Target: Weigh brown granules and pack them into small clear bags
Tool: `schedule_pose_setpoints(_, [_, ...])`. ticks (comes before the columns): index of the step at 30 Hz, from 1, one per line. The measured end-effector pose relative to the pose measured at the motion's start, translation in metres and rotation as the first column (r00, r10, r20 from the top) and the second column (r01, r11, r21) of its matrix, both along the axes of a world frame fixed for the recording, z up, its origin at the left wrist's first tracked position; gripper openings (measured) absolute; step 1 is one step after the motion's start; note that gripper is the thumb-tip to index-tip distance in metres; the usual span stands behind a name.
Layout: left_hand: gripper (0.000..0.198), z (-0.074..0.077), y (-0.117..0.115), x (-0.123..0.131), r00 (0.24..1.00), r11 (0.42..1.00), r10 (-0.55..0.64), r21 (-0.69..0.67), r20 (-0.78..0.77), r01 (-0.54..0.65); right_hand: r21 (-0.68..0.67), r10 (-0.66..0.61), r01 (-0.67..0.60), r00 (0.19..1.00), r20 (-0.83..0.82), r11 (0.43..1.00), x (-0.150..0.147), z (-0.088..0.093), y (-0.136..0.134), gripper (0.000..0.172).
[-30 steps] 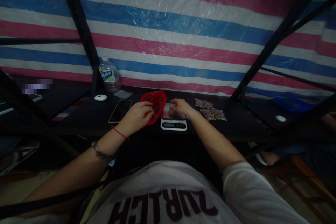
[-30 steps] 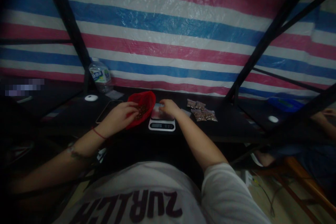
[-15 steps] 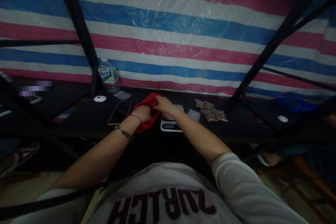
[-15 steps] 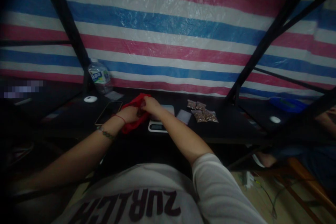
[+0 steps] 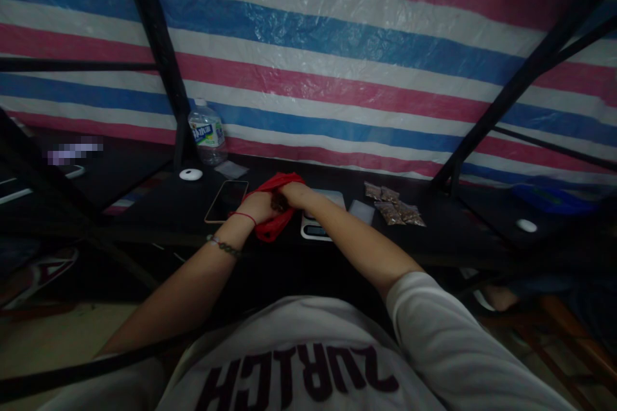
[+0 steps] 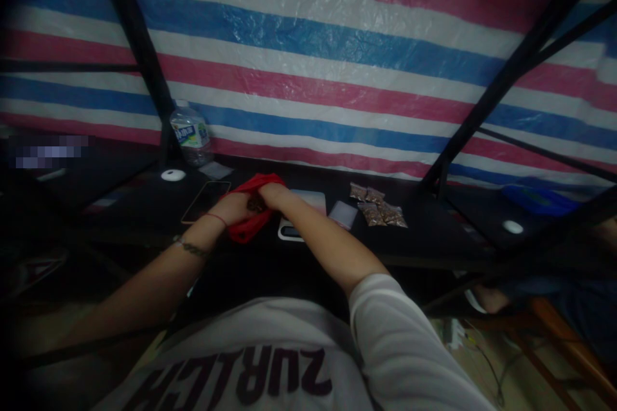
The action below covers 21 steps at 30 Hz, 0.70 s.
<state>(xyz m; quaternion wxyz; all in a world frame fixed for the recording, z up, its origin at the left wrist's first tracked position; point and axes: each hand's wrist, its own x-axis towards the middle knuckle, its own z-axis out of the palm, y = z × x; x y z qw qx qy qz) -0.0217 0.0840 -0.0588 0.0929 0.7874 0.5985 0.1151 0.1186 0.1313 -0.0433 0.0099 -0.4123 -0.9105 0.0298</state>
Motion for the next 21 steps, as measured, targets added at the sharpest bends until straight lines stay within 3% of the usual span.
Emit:
schedule_pose_setpoints(3, [0.048,-0.004,0.002,-0.005,0.998,0.999,0.048,-0.004,-0.043,-0.049,-0.047,0.044,-0.046,0.998,-0.035,0.998,0.001,-0.005,0.007,0.025])
schedule_pose_setpoints(10, [0.031,0.000,0.005,-0.014,1.000,1.000,0.020,0.024,-0.006,-0.020,-0.152,0.125,-0.158,0.970,-0.207,0.976,0.002,-0.018,0.021,0.021])
schedule_pose_setpoints(16, [0.029,0.012,0.004,-0.020,0.993,0.995,0.001,0.102,0.121,-0.013,-0.256,0.037,-0.134,0.936,-0.351,0.957,0.005,-0.017,0.022,0.030])
schedule_pose_setpoints(21, [0.025,0.014,0.001,-0.018,0.989,0.993,-0.049,0.111,0.136,0.034,-0.348,-0.024,-0.142,0.901,-0.432,0.927,0.006,-0.020,0.020,0.028])
